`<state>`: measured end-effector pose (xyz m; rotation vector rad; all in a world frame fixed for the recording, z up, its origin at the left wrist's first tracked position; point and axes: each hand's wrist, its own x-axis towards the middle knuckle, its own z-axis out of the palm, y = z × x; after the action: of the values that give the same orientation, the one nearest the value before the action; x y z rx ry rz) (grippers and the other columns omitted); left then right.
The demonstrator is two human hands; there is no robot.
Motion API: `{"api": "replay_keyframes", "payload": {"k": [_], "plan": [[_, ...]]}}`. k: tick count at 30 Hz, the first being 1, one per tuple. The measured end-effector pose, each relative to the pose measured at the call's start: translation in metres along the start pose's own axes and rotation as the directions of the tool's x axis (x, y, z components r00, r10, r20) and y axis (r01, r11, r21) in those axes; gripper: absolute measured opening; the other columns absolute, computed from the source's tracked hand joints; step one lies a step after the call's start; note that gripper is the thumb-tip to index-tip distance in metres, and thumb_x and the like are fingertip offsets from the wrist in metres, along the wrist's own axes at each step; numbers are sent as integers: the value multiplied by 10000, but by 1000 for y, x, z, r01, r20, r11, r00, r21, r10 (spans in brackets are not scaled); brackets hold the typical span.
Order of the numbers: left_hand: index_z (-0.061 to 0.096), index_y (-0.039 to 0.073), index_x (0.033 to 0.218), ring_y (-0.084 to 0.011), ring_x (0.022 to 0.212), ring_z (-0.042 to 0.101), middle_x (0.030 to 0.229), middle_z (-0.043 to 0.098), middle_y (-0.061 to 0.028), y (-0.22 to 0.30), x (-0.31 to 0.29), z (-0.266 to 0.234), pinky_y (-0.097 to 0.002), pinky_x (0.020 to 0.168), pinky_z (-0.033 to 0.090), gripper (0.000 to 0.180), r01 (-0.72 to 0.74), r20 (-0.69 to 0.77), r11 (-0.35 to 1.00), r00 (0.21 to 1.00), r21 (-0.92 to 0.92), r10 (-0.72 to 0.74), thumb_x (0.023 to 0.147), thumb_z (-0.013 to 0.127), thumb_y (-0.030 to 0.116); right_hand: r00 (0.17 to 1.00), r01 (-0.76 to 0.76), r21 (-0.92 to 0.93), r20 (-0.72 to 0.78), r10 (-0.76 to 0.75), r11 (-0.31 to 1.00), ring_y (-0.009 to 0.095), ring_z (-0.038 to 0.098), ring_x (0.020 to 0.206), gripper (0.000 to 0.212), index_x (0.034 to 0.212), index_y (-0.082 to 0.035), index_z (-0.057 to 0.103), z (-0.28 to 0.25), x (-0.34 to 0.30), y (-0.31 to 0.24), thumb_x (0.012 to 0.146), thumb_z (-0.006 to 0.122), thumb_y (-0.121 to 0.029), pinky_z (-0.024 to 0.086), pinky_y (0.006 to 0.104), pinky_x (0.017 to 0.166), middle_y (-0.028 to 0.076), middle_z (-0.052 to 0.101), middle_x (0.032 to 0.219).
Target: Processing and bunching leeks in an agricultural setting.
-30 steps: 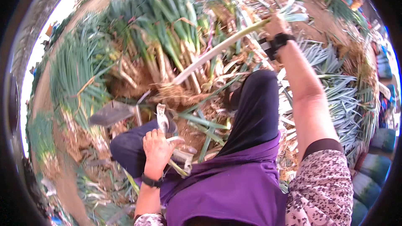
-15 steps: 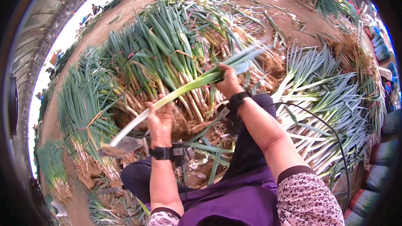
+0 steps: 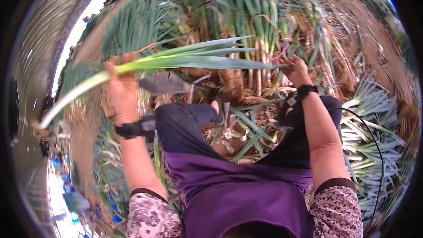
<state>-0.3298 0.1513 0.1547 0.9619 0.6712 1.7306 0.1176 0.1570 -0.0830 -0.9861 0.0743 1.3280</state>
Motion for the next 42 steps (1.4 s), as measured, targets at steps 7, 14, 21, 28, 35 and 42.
{"api": "replay_keyframes", "payload": {"k": [7,14,21,28,35,42], "plan": [[518,-79,1089,-120,669,489,705,514,-57,194,-3,-4,-302,680,469,331,-466,269,304,815,831,513,934,541,213,996,-18,-767,41,77,642,212,612,554,255,1076,15,508,-4,-21,57,892,530,-160,478,293,453,117,628,782],[580,-25,1023,-285,587,508,695,569,-146,237,-11,-103,-379,558,399,332,-103,295,-634,933,767,205,905,551,284,986,53,-995,66,151,89,216,643,637,204,929,13,632,-17,15,92,822,608,-159,523,337,492,102,643,718],[546,-57,957,-421,719,559,789,592,-268,56,-155,-374,-486,648,425,297,264,-304,-471,953,842,-9,812,636,186,987,144,-966,126,99,-213,170,652,627,107,760,-141,712,-70,90,122,724,676,-235,489,320,514,8,666,665],[587,-98,945,-277,691,602,761,631,-187,-8,-174,-342,-391,644,478,239,583,-603,-158,781,797,-162,779,606,73,844,398,-156,448,295,-904,198,661,766,62,763,-156,681,-102,158,175,729,629,-152,471,367,544,42,662,721],[633,-73,1015,-375,808,627,891,662,-225,16,-84,-220,-401,759,487,374,444,-443,-299,893,844,74,915,533,273,920,-40,-994,-78,-384,105,393,603,897,350,986,25,589,-43,181,179,729,622,-210,483,425,800,280,612,903],[649,-53,1005,-271,777,656,951,672,-188,-47,-27,-81,-345,703,509,307,218,-230,-288,973,933,-10,916,550,223,929,-76,-984,-130,-346,163,402,417,1161,649,1270,-84,416,-25,165,217,752,686,-367,379,473,962,226,419,1224]]}}
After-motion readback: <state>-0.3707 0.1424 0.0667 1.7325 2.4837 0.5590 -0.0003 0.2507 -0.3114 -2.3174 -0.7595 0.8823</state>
